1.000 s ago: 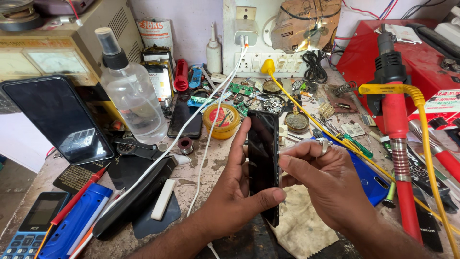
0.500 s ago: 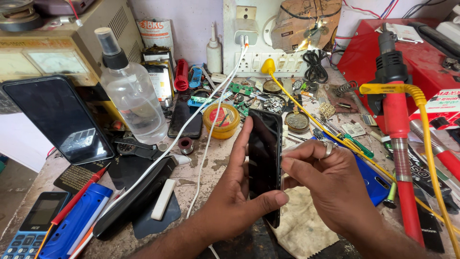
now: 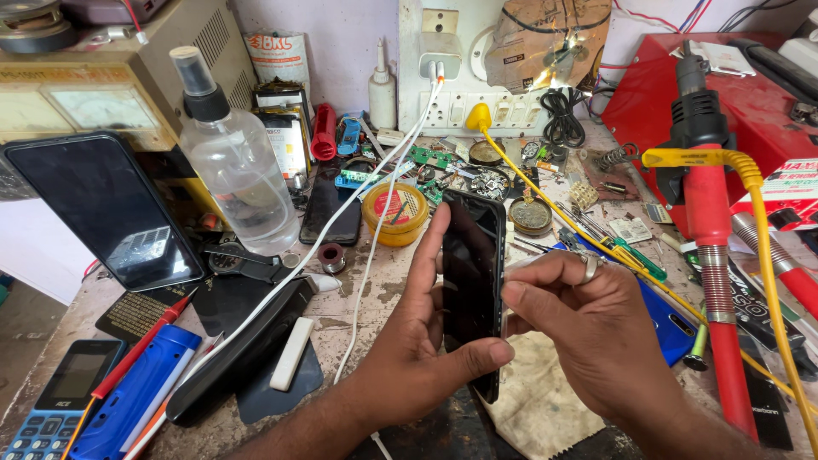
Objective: The person removes a smartphone battery from its packaging and inserts it into a disassembled smartphone. They then press the power button to turn the device on and swipe the screen to unlock it, confirming the phone is operational.
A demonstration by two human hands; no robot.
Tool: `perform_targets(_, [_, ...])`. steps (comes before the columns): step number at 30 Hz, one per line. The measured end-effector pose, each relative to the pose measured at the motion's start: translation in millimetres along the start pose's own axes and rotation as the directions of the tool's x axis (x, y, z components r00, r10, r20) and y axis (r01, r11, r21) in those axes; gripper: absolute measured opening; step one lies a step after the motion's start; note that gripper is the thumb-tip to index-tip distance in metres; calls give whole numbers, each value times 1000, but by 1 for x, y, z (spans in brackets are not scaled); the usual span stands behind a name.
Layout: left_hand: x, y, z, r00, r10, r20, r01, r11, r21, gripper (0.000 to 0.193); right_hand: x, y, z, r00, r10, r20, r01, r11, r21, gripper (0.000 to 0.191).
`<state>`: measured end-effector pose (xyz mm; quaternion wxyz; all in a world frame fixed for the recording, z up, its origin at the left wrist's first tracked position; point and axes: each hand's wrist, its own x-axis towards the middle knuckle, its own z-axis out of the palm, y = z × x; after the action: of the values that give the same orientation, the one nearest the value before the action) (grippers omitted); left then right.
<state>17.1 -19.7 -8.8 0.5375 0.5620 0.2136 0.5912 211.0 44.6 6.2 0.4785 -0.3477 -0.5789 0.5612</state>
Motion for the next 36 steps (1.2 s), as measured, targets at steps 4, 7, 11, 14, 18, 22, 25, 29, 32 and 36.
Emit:
perform_targets(4, [-1,1,1,1000,-4,15,4,1000,-26,122,1,2,1,1000,0,6,0,1000,7,10])
perform_targets(7, [0,1,1,1000,1,17,0,999,-38,121,2,3,0,1000,30,5,-30,1000,1,10])
perform_targets(11, [0,1,0,1000,3,1,-3,1000,-26,121,2,4,1,1000,21,-8,-21,1000,8,10])
perform_targets(14, [0,0,0,1000,16,2,-16,1000,-7,121,2,4,1,1000,16,-8,-16,1000,22,10])
perform_targets(18, [-1,0,0,1000,4,8,-4,1000,-27,121,2,3,1,1000,9,-3,-9,1000,28,9])
perform_targets(22, [-1,-1,1,998,65,8,-66,996,63,118,2,3,0,1000,7,-6,-7,1000,-1,9])
perform_targets(25, [-2,-1,1,998,59,7,-59,996,73,118,2,3,1,1000,10,1,-10,1000,9,8])
perform_targets(29, [-2,0,1,1000,26,1,-26,998,55,119,2,2,1,1000,5,15,-6,1000,11,8])
perform_targets(32, [-2,0,1,1000,26,-3,-26,996,85,120,2,2,0,999,-8,33,8,1000,6,7])
perform_targets(36, [-3,0,1,1000,27,1,-27,996,83,119,4,2,1,1000,-2,22,2,1000,-14,6])
